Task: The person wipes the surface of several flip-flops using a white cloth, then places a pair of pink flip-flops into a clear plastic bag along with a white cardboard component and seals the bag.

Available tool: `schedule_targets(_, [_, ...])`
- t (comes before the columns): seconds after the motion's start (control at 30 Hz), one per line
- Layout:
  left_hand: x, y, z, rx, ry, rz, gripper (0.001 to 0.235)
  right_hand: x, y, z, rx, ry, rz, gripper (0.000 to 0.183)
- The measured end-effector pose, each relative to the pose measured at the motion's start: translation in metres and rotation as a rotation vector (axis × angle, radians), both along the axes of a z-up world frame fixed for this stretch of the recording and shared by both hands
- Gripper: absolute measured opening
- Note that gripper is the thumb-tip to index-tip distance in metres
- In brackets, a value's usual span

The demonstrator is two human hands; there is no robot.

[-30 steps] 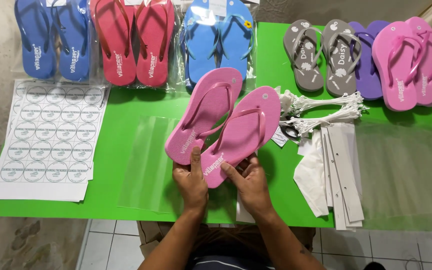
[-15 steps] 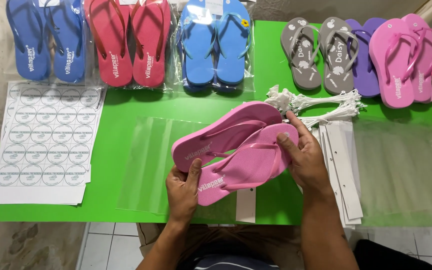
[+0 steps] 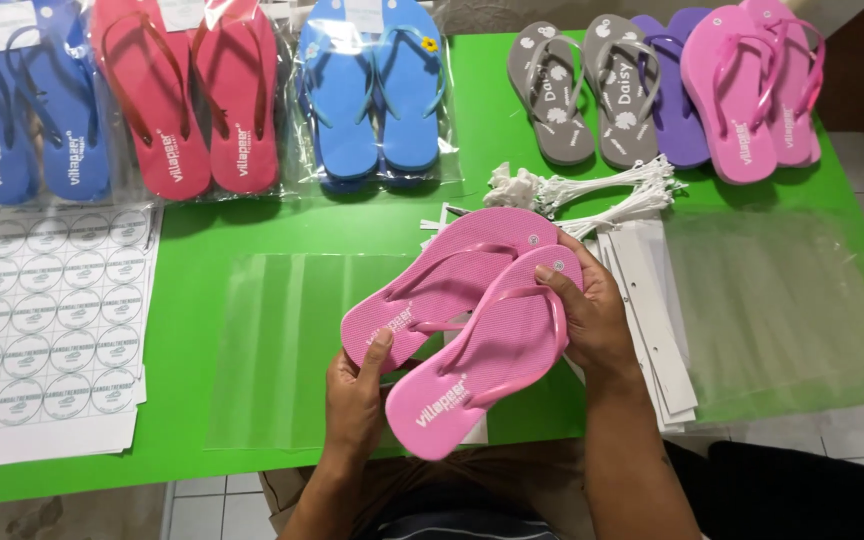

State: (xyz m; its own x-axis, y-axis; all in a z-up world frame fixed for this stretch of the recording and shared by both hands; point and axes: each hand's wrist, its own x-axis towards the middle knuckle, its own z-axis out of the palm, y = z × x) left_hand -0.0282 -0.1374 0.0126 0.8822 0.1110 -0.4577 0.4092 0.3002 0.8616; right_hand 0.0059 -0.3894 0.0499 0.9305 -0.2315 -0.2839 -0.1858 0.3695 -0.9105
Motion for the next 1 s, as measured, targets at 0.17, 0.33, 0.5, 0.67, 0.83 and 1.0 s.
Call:
schedule_targets(0.17, [0.000, -0.010, 0.032, 0.014, 0.084, -0.046, 0.033, -0.008, 0.004, 0.026, -0.118, -0.057, 0.001, 0.072])
schedule_targets(0.33, [0.000, -0.009, 0.004, -0.307, 0.145, 0.106, 0.036, -0.015, 0.006, 0.022, -0.227, -0.102, -0.008, 0.069])
schedule_targets(0.5, [-0.005, -0.006, -0.003, -0.298, 0.093, 0.162, 0.032, -0.015, 0.016, 0.019, -0.245, -0.121, -0.024, 0.077])
schedule_targets(0.67, [-0.003, 0.006, 0.015, -0.152, 0.051, 0.078, 0.036, -0.015, 0.018, 0.014, -0.329, -0.100, 0.029, 0.076])
schedule_targets(0.83, [-0.001, 0.014, 0.023, -0.146, 0.087, 0.057, 0.035, -0.007, 0.013, 0.009, -0.318, -0.074, 0.119, 0.071])
schedule_targets(1.0, [0.008, 0.026, 0.021, -0.030, 0.102, -0.060, 0.036, 0.003, 0.013, -0.003, -0.161, -0.079, 0.148, 0.078])
